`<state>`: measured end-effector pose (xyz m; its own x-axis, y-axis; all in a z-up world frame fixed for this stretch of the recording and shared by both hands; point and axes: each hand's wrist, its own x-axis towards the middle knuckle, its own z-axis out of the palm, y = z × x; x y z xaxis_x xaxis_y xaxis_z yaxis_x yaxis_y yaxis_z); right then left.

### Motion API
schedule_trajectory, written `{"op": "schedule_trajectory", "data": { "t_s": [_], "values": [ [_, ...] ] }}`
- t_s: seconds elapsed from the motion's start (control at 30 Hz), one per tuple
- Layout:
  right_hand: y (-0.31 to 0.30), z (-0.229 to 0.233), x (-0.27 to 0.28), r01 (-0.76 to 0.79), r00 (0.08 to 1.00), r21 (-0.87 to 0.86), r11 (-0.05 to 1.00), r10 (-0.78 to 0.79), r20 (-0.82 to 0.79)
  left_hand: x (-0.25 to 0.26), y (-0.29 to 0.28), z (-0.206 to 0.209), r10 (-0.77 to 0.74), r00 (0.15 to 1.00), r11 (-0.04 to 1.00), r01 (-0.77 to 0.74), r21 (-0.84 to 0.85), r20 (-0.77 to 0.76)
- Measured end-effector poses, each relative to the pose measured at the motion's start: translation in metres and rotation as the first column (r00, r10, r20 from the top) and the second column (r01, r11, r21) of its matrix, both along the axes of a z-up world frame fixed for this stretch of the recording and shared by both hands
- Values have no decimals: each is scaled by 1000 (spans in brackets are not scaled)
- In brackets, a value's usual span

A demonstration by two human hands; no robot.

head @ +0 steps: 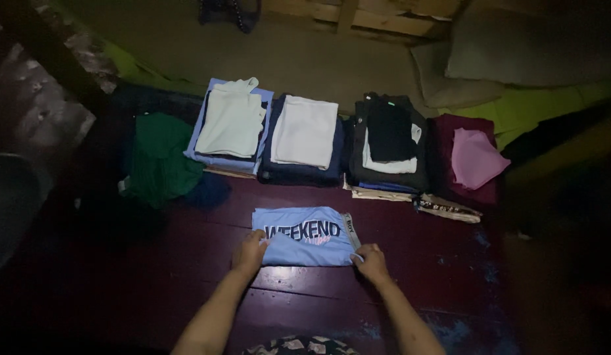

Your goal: Folding and stacking various items of laundry including underwear, shirts, and shorts.

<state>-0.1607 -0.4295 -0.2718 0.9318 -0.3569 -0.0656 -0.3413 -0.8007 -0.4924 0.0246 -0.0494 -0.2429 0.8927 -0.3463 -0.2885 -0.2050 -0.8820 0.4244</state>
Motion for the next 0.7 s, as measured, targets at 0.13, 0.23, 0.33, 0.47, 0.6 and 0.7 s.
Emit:
{"op": "schedule_trajectory", "data": {
  "t_s": [0.13, 0.23, 0.33, 0.47, 0.6, 0.7],
  "values": [
    [6, 8, -3, -17, 1000, -47, 999, 17, 4, -29, -17, 18, 62, 963, 998, -63, -5, 262],
    [18, 21, -9, 49, 999, 13, 999, -49, -4, -68, -37, 3, -224, 753, 911, 388, -143, 619],
    [39, 52, -14, 311, 916, 150, 938, -338, 217, -97, -47, 63, -456, 842, 888, 451, 87, 289],
    [57, 62, -15, 684, 710, 63, 726, -645, -283, -100, -50, 79, -561, 823, 811, 525, 259, 87],
    [69, 27, 6, 566, 458, 817, 110, -866, -201, -96, -53, 94, -559, 829, 793, 545, 272, -30],
    [69, 40, 21, 542, 284, 810, -224, -858, -428, -91, -52, 100, -583, 803, 764, 594, 251, -125]
  ]
}}
